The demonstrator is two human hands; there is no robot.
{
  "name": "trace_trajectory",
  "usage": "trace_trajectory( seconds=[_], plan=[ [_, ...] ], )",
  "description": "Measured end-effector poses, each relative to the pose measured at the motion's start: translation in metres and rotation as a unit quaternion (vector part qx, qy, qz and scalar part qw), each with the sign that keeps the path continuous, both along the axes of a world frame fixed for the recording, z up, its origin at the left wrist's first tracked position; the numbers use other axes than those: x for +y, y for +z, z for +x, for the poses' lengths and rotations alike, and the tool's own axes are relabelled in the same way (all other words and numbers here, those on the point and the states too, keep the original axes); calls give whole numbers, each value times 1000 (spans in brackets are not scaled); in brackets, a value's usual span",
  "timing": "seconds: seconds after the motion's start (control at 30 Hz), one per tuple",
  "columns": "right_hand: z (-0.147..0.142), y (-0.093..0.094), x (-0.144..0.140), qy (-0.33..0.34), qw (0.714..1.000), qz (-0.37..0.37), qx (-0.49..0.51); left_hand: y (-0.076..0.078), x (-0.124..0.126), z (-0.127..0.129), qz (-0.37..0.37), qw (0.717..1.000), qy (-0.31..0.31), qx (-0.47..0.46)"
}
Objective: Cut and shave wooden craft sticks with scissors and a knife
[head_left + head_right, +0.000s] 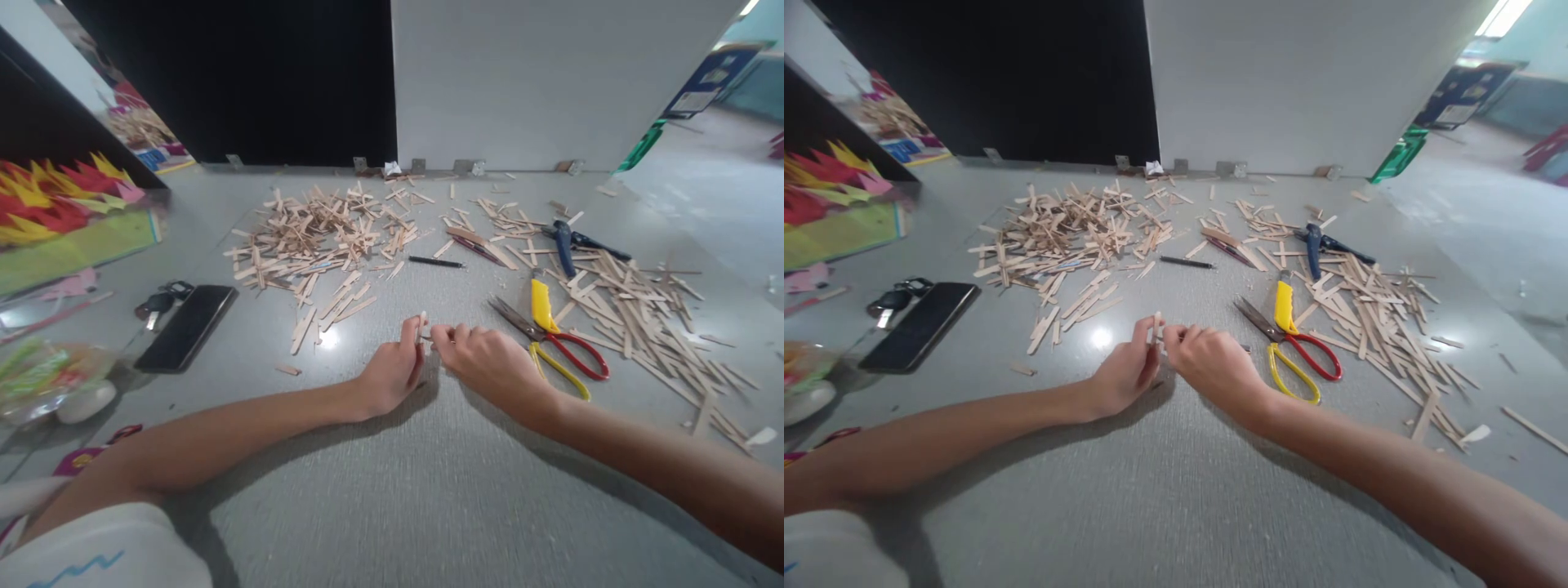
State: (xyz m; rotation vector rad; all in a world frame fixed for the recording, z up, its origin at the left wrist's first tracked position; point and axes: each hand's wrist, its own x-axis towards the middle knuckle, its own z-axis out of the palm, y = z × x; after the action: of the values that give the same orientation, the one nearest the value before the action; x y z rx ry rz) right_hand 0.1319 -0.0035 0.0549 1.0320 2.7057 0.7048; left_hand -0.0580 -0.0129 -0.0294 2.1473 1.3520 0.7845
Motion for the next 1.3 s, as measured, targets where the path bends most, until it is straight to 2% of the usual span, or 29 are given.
trace_trajectory(
  seconds=[0.3, 0.37, 0.53, 0.6, 0.73, 0.8, 0.9, 0.97, 1.03, 1.2, 1.3],
  plan=[
    [0, -11, 28, 13, 994, -110, -7, -6, -3, -1, 25, 1000, 1, 7],
    [-3, -9, 20, 10, 995, -98, -13, -5, -2, -2, 10, 1000, -1, 19],
    [-12, -5, -9, -62, 998, -3, -5, -3, -1, -3, -15, 999, 2, 30],
    [-9, -7, -2, -41, 999, -30, -9, -3, -2, -2, -7, 1000, -1, 18],
    [2, -12, 27, 3, 990, -140, -11, -3, -4, 0, 14, 1000, -4, -9],
    [3, -11, 29, 4, 988, -152, -18, -2, -4, 1, 9, 1000, -3, -15],
    [-4, -7, 8, -5, 995, -96, -24, 0, -6, 1, -6, 1000, -5, 3],
    [-9, -5, -7, -43, 998, -34, -9, 2, -7, 1, -10, 1000, -6, 27],
    [-10, -6, -10, -54, 998, -19, 0, 2, -7, 1, -8, 999, -7, 40],
    [-4, -8, 14, -25, 989, -142, -16, 2, -5, 1, 31, 999, -7, 26],
    [-8, 1, 11, -34, 989, -142, -32, 2, -5, 1, 31, 999, -18, 37]
  ],
)
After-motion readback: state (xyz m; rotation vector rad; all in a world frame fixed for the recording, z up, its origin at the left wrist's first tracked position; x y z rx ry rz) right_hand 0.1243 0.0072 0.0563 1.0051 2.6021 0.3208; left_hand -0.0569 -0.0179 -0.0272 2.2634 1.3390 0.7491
